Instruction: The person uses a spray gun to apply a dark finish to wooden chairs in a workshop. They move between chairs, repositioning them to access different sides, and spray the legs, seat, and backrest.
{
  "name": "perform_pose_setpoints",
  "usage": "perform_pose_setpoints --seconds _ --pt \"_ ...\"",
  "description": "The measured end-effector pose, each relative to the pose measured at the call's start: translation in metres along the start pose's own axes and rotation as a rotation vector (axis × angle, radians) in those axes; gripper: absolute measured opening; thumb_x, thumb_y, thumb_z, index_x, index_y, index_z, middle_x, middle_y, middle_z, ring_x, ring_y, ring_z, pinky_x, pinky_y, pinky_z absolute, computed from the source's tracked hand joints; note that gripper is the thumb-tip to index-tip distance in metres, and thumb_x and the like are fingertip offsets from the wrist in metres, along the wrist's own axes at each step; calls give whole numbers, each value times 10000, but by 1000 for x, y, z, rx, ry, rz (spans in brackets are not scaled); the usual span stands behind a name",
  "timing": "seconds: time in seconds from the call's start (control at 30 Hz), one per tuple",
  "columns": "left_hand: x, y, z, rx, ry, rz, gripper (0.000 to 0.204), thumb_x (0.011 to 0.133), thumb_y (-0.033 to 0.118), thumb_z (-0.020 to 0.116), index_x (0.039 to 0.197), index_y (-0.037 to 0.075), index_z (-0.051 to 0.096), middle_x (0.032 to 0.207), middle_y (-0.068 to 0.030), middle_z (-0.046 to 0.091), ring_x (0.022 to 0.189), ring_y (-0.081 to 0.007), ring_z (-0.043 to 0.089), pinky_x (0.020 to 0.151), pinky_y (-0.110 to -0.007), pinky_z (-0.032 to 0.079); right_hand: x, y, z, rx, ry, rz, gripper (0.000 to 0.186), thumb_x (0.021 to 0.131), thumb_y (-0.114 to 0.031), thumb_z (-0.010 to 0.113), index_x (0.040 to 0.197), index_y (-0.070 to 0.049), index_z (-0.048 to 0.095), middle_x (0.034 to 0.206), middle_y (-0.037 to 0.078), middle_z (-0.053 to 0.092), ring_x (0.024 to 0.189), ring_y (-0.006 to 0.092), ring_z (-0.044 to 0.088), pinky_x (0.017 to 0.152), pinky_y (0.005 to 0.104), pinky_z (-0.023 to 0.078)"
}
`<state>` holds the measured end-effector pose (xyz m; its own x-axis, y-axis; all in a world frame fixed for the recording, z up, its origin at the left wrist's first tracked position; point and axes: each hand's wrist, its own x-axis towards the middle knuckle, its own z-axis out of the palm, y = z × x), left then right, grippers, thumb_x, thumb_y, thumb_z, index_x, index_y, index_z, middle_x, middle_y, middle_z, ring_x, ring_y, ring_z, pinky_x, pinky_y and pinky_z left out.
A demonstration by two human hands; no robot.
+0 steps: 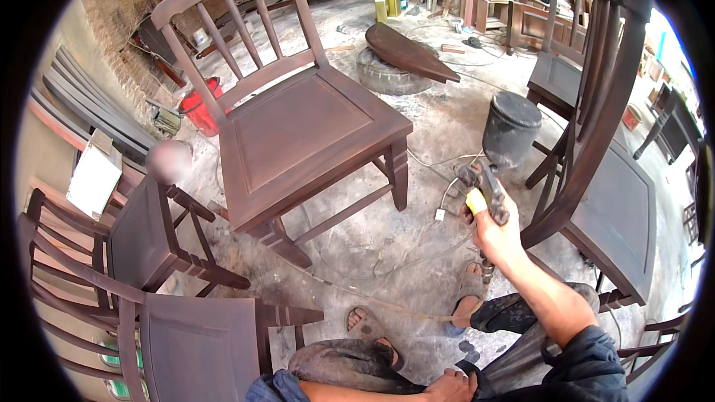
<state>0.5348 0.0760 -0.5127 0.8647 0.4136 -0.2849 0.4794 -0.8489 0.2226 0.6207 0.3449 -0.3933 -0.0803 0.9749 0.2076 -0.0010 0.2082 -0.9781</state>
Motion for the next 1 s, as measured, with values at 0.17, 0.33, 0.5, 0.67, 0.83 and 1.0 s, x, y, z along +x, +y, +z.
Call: perform_pose_setpoints --seconds 0.17,0.33,0.5,0.67,0.83,1.0 --pt "4 -2 1 -26 35 0 527 929 212 494 1350 -104 515 1037 -214 702 882 -305 693 747 -444 524 18 -38 0 26 -33 201 472 954 -31 534 1423 -68 503 836 18 623 704 82 565 623 254 473" --pt "6 1 9 9 92 -16 520 928 239 500 1305 -115 546 1032 -228 702 864 -303 692 719 -446 527 17 -43 -1 34 -157 191 477 967 -49 533 1440 -94 498 853 17 625 710 82 574 644 250 485" --pt "9 4 19 -27 106 -32 511 927 233 504 1302 -110 555 1016 -212 704 859 -284 687 720 -444 529 27 -47 -4 -6 -201 213 436 976 -81 542 1409 -129 517 850 2 629 690 61 563 495 234 432" --pt "7 1 20 -53 125 -29 493 918 225 517 1286 -99 572 1008 -200 705 867 -279 685 730 -453 533 49 -44 -9 -54 -117 182 308 968 -85 553 1276 -81 567 825 8 627 678 69 557 534 242 445" --pt "13 2 28 -85 145 -39 486 911 227 522 1272 -91 583 1003 -196 705 867 -281 685 725 -464 534 47 -55 -5 -41 -115 173 326 965 -61 553 1290 -78 573 822 7 627 676 68 553 537 239 439" --pt "11 2 28 -64 179 -34 502 898 242 531 1264 -98 586 1010 -206 705 863 -297 686 722 -468 534 33 -61 13 -61 -222 248 450 952 -63 563 1399 -106 531 815 -9 628 660 60 554 532 236 438"
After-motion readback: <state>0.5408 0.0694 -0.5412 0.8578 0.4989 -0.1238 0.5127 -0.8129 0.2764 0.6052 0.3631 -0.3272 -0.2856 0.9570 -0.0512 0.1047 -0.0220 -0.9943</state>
